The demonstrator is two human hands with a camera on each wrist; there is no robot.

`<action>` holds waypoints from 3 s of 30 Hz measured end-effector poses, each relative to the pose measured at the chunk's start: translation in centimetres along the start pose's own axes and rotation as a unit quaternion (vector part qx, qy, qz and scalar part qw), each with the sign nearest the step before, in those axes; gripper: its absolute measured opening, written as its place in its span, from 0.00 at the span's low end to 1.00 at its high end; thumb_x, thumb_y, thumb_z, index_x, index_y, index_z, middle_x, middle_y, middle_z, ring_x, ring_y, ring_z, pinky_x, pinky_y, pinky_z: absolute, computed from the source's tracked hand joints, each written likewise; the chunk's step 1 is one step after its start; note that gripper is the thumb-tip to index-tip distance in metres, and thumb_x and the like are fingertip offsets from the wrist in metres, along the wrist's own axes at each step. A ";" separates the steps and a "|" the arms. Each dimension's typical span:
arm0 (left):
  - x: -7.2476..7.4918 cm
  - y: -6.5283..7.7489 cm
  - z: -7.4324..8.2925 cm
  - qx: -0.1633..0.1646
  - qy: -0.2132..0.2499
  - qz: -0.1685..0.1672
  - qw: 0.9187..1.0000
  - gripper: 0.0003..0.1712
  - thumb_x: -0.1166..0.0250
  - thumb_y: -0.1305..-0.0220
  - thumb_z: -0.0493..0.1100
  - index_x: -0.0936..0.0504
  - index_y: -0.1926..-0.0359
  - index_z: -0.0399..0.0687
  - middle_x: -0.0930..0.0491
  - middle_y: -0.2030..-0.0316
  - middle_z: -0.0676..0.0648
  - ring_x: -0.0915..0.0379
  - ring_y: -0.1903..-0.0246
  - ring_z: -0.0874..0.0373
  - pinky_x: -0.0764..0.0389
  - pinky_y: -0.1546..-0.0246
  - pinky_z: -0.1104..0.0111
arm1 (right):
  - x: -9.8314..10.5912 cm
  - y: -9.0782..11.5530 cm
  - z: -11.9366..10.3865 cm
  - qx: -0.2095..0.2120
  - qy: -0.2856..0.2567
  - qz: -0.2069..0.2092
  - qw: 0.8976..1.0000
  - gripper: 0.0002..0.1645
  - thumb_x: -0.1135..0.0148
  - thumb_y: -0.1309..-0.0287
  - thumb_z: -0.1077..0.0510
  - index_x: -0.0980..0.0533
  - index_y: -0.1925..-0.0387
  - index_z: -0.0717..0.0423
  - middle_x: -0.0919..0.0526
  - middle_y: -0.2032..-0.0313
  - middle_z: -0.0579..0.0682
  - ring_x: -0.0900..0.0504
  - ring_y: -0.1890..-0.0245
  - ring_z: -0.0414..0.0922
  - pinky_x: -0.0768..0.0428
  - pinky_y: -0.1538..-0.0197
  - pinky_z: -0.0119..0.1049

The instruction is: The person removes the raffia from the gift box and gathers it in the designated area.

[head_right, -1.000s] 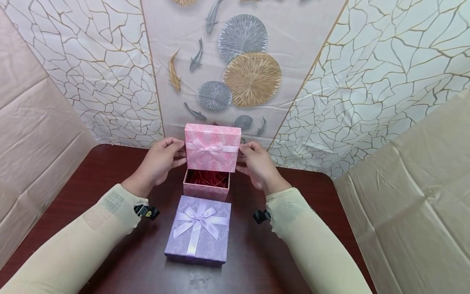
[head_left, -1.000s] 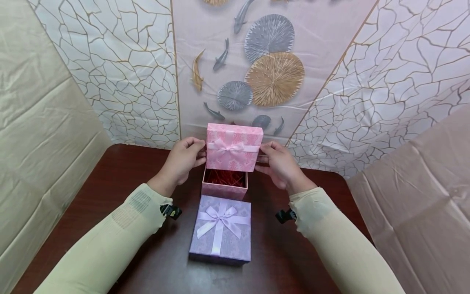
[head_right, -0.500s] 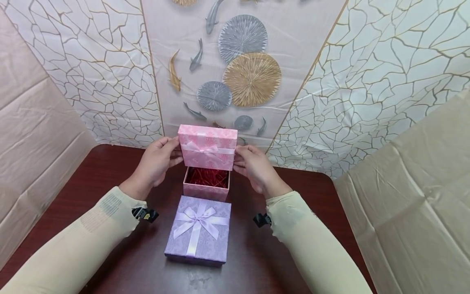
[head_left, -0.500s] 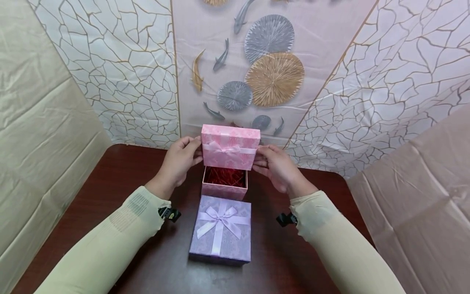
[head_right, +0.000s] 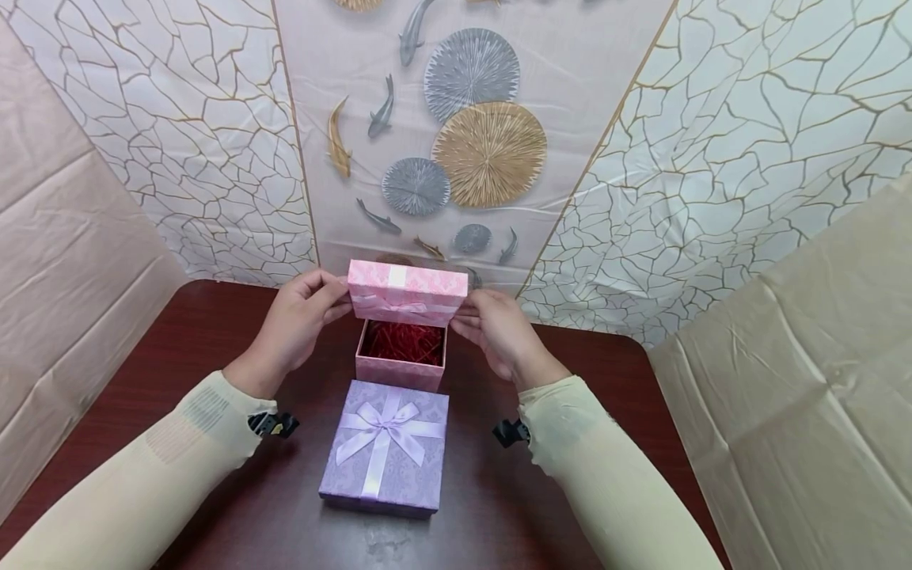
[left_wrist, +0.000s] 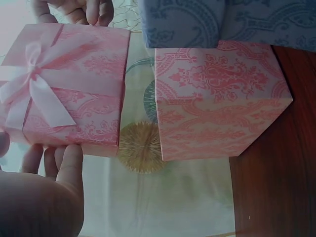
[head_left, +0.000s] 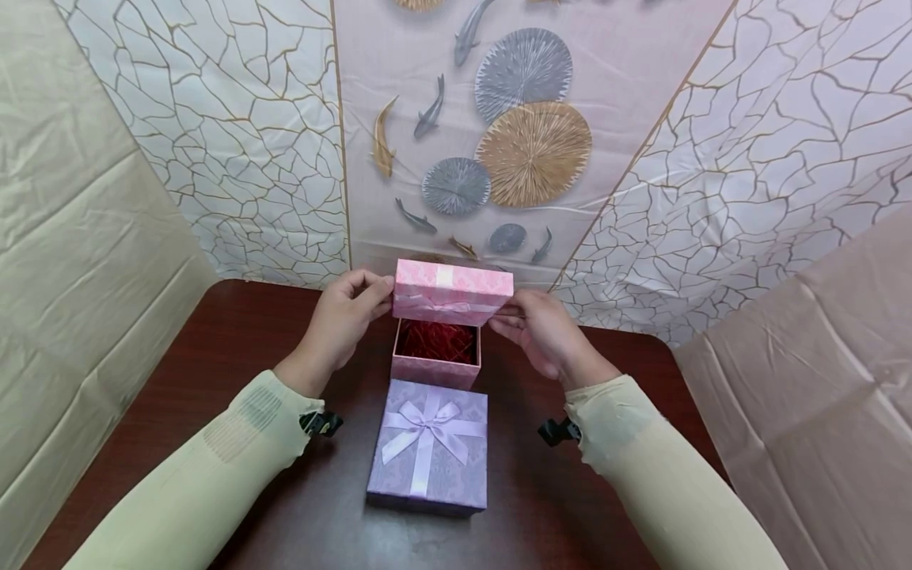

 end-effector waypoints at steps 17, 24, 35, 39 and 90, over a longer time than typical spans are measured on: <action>0.3 1.9 0.9 -0.053 -0.018 -0.059 0.997 0.16 0.27 0.24 0.35 0.14 0.41 0.31 0.12 0.52 0.52 0.16 0.49 0.57 0.12 0.44 0.71 | 0.7 1.1 0.2 0.021 -0.020 -0.014 0.999 0.24 0.56 0.14 0.61 0.25 0.32 0.75 0.09 0.50 0.46 0.10 0.49 0.40 0.11 0.34 0.40; 0.2 1.9 0.6 -0.032 0.003 -0.081 0.996 0.27 0.30 0.24 0.31 0.21 0.28 0.31 0.17 0.40 0.38 0.18 0.44 0.57 0.15 0.40 0.74 | 0.8 1.0 0.2 0.019 -0.001 -0.019 1.000 0.27 0.53 0.14 0.62 0.28 0.30 0.83 0.09 0.47 0.52 0.10 0.50 0.40 0.11 0.41 0.34; -0.1 2.1 0.3 -0.001 0.035 -0.092 0.995 0.40 0.36 0.26 0.25 0.33 0.16 0.33 0.27 0.28 0.27 0.23 0.33 0.45 0.16 0.38 0.76 | 0.6 1.0 0.4 0.014 0.008 -0.012 1.000 0.27 0.45 0.22 0.67 0.27 0.30 0.82 0.13 0.42 0.60 0.12 0.50 0.43 0.10 0.41 0.35; -0.2 2.2 -0.1 0.015 0.036 -0.096 0.995 0.42 0.38 0.27 0.24 0.36 0.14 0.32 0.29 0.26 0.25 0.23 0.33 0.47 0.16 0.38 0.77 | 0.5 1.0 0.7 0.015 0.011 -0.017 1.000 0.28 0.45 0.23 0.69 0.29 0.28 0.81 0.17 0.37 0.63 0.11 0.48 0.43 0.10 0.39 0.35; 3.5 1.9 -0.3 0.080 -0.030 -0.086 0.993 0.36 0.38 0.20 0.31 0.32 0.16 0.35 0.26 0.24 0.32 0.20 0.35 0.50 0.11 0.42 0.70 | -3.8 -0.4 0.2 0.021 0.148 -0.052 0.987 0.37 0.38 0.32 0.73 0.27 0.22 0.67 0.20 0.36 0.65 0.17 0.45 0.49 0.10 0.43 0.35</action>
Point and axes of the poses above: each hand's wrist, its own y-axis away from the middle knuckle, its own x-axis out of the back of the hand, z = x × y, the point moved 6 cm from there along -y, towards the middle knuckle
